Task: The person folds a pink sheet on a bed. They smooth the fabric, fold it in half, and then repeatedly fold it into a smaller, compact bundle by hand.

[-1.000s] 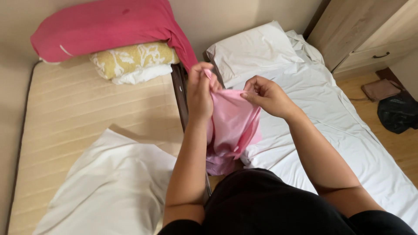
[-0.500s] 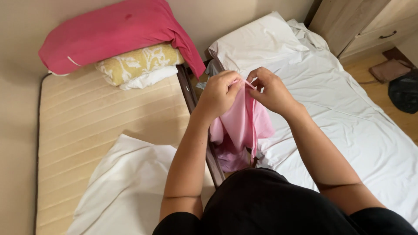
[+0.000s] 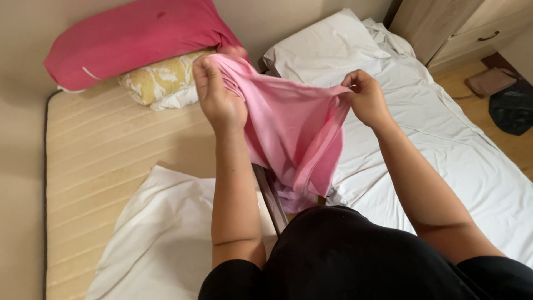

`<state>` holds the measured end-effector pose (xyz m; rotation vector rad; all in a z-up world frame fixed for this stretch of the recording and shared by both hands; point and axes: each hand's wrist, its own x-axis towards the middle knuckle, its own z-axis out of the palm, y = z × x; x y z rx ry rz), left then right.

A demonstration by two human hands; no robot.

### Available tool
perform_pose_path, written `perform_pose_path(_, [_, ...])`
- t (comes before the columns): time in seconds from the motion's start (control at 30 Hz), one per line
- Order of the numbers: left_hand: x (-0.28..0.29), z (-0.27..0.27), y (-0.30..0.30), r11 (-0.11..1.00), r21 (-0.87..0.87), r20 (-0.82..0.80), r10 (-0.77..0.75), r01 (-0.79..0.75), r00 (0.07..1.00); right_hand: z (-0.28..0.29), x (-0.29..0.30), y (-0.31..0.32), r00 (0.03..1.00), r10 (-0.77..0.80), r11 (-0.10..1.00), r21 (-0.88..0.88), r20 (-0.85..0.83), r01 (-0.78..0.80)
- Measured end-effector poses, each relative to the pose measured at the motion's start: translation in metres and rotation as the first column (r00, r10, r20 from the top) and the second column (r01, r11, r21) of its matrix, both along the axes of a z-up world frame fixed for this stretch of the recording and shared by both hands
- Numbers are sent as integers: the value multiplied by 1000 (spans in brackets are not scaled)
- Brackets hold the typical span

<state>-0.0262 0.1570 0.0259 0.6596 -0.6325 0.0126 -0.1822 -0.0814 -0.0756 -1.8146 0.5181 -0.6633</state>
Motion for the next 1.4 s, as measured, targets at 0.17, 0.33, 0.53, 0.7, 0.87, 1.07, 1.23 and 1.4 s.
perform_pose_path(0.17, [-47,-24,-20,870,459,314,31,-180,949,34,4,18,978,191,960,193,85,-204])
perform_pose_path(0.33, [-41,-78,-69,483,699,640,-97,-527,762,49,7,10,927,359,933,-23,106,-359])
perform_pose_path(0.53, [-36,-76,-82,576,629,560,130,-522,818,38,5,2,904,420,907,-69,80,-415])
perform_pose_path(0.7, [-33,-76,-90,559,631,497,241,-538,834,4,6,-4,963,223,957,-222,152,-186])
perform_pose_path(0.87, [-34,-75,-92,561,637,422,322,-529,848,-4,3,2,961,206,952,-266,185,-153])
perform_pose_path(1.07, [-44,-68,-95,615,626,346,332,-479,878,-24,7,-3,903,312,901,-393,293,-184])
perform_pose_path(1.23, [-44,-69,-98,605,632,335,349,-483,875,-46,10,1,897,356,886,-401,263,-234])
perform_pose_path(1.4, [-47,-65,-100,574,625,361,388,-529,848,-69,10,-6,891,446,835,-397,85,-381])
